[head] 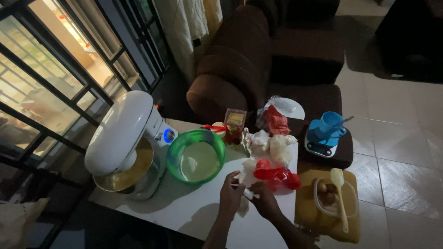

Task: Preparing dough and mixing ingredients using a stand mixer.

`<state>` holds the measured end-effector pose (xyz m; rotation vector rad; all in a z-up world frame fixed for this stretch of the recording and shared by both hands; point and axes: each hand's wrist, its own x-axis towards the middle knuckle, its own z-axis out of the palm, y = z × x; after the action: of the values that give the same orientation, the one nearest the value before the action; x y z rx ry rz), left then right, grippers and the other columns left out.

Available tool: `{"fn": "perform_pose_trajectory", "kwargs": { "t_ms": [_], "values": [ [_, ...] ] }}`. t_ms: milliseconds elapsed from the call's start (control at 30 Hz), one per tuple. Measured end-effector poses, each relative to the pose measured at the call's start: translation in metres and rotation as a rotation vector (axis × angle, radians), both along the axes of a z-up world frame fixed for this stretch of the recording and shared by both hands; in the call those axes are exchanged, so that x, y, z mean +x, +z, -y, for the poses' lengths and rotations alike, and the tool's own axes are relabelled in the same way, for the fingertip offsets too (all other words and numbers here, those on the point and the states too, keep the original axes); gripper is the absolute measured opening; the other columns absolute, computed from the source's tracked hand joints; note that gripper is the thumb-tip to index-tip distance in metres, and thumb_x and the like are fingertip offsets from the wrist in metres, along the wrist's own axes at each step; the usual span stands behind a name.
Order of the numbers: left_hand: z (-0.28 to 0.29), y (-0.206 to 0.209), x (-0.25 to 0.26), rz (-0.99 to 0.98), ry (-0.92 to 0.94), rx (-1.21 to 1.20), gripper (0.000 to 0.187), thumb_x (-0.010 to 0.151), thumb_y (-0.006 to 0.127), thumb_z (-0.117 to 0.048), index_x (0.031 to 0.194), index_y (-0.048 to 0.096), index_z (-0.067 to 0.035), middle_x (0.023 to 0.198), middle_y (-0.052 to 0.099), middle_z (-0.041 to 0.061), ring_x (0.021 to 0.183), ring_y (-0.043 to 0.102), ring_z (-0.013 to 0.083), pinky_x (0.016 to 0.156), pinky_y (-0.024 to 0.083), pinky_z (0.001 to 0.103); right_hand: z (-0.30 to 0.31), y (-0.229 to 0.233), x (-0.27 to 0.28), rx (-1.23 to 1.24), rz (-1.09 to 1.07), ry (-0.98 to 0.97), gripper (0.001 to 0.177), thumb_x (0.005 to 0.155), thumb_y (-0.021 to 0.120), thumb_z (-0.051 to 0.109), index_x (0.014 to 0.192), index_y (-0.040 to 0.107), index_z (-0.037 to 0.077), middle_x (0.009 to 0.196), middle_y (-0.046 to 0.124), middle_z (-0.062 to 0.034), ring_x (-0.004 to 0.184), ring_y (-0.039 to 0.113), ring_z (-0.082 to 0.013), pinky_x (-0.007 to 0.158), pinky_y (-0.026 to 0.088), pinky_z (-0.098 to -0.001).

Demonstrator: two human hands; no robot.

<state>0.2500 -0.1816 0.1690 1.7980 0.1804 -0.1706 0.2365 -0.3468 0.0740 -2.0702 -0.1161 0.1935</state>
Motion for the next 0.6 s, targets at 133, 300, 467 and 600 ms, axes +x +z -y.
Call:
{"fn": "perform_pose_trajectory", "kwargs": {
  "t_ms": [133,300,467,600],
  "values": [
    [-0.012,0.015,-0.001,-0.129,0.065,-0.288,0.055,0.086,0.066,-0.005,0.138,0.056,-0.019,0.124,0.057,0.013,0.103,0.066,0.0251,0.086,0.061,0.039,-0.014,0.037,-0.001,0.097,0.053,-0.023,0.038,0.091,0.078,0.016,0.125,0.064,0.006,0.121,0.070,-0.0143,0.108,0.070,-0.0259,0.090,0.059,-0.0399],
    [-0.033,-0.021,0.003,0.056,-0.097,-0.017,0.042,0.087,0.069,-0.012,0.129,0.065,-0.012,0.130,0.053,0.011,0.109,0.065,0.0230,0.094,0.058,0.036,-0.016,0.043,-0.001,0.259,-0.126,-0.067,0.035,0.091,0.069,0.016,0.124,0.067,0.006,0.115,0.072,-0.0120,0.095,0.074,-0.0244,0.080,0.063,-0.0382],
    [-0.048,0.008,-0.007,-0.030,-0.485,0.463,0.037,0.093,0.076,-0.032,0.114,0.071,-0.002,0.112,0.063,0.016,0.103,0.067,0.0282,0.092,0.055,0.039,-0.005,0.026,0.010,0.321,-0.131,-0.202,0.019,0.092,0.062,0.012,0.109,0.059,0.003,0.101,0.075,-0.0107,0.091,0.076,-0.0241,0.076,0.063,-0.0368],
    [-0.044,-0.011,0.001,-0.037,-0.439,0.334,0.044,0.095,0.070,-0.037,0.118,0.068,0.001,0.116,0.064,0.014,0.104,0.067,0.0265,0.092,0.056,0.040,-0.009,0.034,0.008,0.241,0.033,-0.227,0.016,0.088,0.068,0.012,0.100,0.064,0.002,0.096,0.075,-0.0121,0.089,0.074,-0.0242,0.076,0.060,-0.0383]
  ]
}}
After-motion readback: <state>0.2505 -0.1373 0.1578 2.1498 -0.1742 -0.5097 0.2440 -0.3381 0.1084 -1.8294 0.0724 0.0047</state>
